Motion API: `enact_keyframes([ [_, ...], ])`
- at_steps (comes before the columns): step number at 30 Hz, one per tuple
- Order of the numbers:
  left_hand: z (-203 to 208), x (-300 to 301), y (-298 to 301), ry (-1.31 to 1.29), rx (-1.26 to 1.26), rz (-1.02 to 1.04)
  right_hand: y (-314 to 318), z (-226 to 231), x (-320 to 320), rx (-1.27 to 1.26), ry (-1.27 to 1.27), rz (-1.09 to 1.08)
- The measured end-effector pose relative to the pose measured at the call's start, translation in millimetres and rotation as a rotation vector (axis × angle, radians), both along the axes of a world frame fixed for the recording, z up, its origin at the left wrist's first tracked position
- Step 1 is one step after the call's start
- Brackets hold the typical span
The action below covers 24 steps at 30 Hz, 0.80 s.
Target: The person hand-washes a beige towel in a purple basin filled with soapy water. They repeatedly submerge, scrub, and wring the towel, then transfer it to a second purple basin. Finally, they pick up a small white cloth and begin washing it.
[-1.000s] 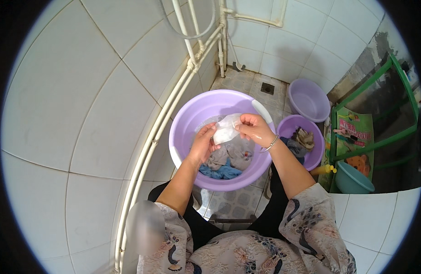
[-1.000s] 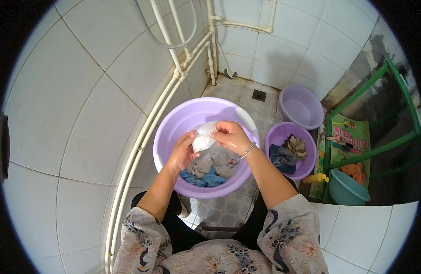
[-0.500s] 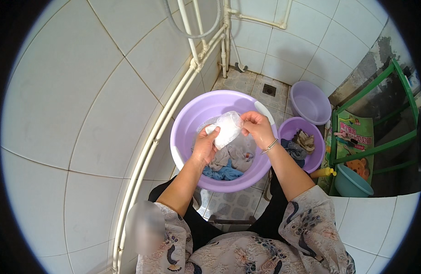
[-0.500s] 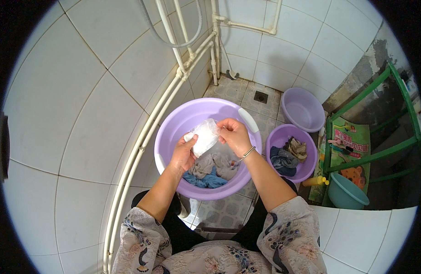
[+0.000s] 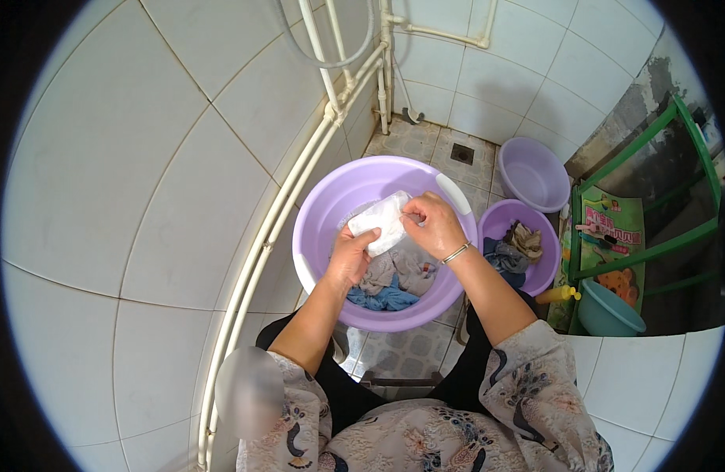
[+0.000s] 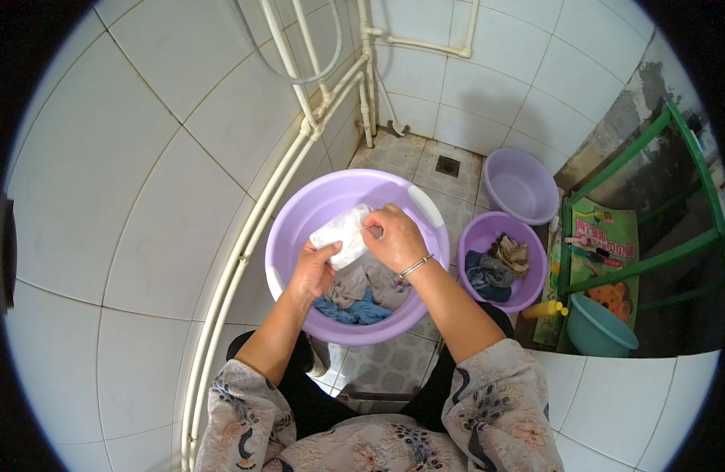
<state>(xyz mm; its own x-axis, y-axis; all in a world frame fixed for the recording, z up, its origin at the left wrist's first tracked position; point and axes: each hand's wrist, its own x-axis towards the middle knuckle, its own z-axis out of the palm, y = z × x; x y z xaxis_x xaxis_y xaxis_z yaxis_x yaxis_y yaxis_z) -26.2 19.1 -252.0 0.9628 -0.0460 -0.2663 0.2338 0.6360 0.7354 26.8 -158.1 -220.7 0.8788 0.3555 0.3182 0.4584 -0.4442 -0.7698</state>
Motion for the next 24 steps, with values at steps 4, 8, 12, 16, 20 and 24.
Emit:
enact_keyframes([
  [4,-6,-1,3,-0.004,0.023,-0.008,-2,-2,3,0.028,0.009,0.024],
  [8,9,-3,-2,0.035,-0.005,0.036,2,-21,11,0.364,0.186,-0.136],
  [12,5,1,0,0.033,-0.023,-0.001,-14,-23,22,0.509,0.473,0.044],
  [16,-4,1,0,0.064,-0.046,0.046,-10,-17,15,0.314,0.412,0.174],
  [20,-11,4,1,0.109,-0.061,0.087,-4,-7,1,0.236,0.583,0.283],
  [24,-24,7,1,0.142,-0.091,0.103,14,6,-17,0.208,0.393,0.212],
])
